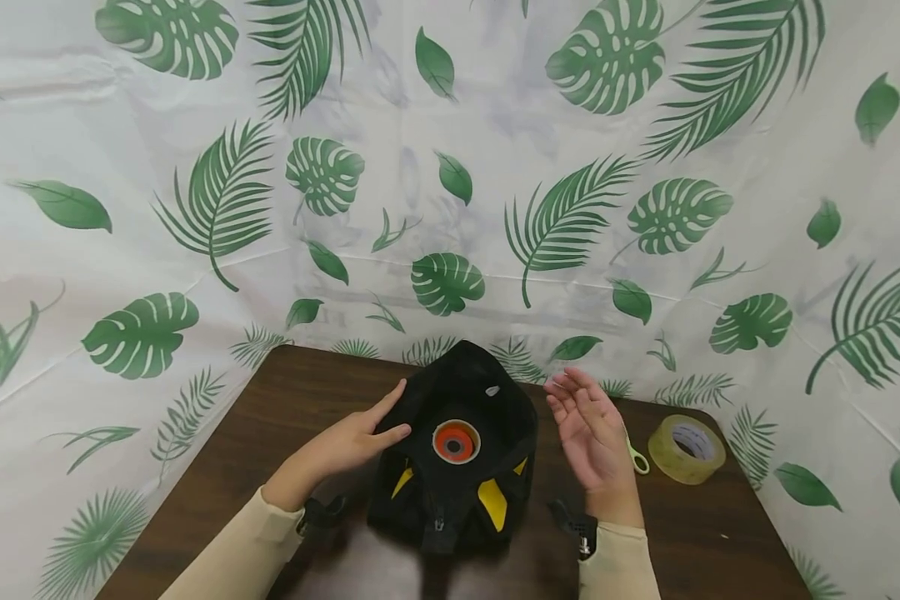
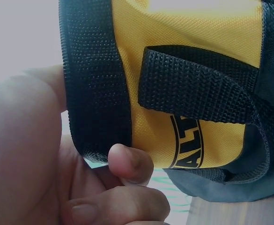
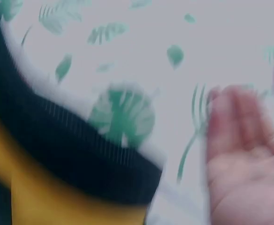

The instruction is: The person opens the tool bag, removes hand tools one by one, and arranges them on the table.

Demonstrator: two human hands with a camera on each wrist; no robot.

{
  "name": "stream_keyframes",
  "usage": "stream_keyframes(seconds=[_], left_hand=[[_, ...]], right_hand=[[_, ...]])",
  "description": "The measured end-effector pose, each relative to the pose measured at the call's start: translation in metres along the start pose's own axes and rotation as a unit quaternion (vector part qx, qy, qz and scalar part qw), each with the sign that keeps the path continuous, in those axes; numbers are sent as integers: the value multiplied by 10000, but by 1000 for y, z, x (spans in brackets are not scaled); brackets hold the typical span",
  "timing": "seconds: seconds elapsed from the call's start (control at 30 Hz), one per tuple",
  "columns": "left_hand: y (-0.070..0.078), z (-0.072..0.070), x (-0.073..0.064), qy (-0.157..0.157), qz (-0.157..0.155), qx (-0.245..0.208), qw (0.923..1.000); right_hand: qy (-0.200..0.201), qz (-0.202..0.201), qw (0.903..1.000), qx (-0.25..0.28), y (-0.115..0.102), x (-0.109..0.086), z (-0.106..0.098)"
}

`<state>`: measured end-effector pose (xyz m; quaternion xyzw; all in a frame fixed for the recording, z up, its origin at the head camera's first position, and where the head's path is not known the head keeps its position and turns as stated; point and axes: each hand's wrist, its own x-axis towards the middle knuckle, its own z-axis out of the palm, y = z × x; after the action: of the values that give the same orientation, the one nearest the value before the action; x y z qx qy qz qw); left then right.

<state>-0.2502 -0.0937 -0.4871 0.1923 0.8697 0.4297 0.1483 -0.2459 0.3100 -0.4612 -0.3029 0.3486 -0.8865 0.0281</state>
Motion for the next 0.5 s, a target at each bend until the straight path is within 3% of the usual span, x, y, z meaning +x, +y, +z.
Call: stream_keyframes(seconds=[0.07, 0.1, 0.17, 0.23, 0.33, 0.4, 0.5], left_hand=[[2, -1, 1, -4, 18, 10, 10000], [2, -2, 1, -2, 22, 21, 10000], [2, -2, 2, -1, 25, 41, 10000], [2, -2, 2, -5, 31, 44, 10000], [2, -2, 1, 3, 44, 38, 10000], [2, -2, 1, 4, 51, 28, 10000], [2, -2, 0, 2, 36, 46, 10000]], right_hand=[[89, 523, 9937, -989, -4, 9, 23], [81, 833, 9857, -1462, -5, 13, 34], [-120, 1433, 9604, -2385, -4, 21, 51], [-287, 2039, 9224, -3269, 1, 30, 67], [-504, 2759, 8500, -4459, 12, 44, 87], [-575, 3072, 8048, -5047, 20, 54, 98], [-718, 3430, 7469, -5651, 32, 70, 107]])
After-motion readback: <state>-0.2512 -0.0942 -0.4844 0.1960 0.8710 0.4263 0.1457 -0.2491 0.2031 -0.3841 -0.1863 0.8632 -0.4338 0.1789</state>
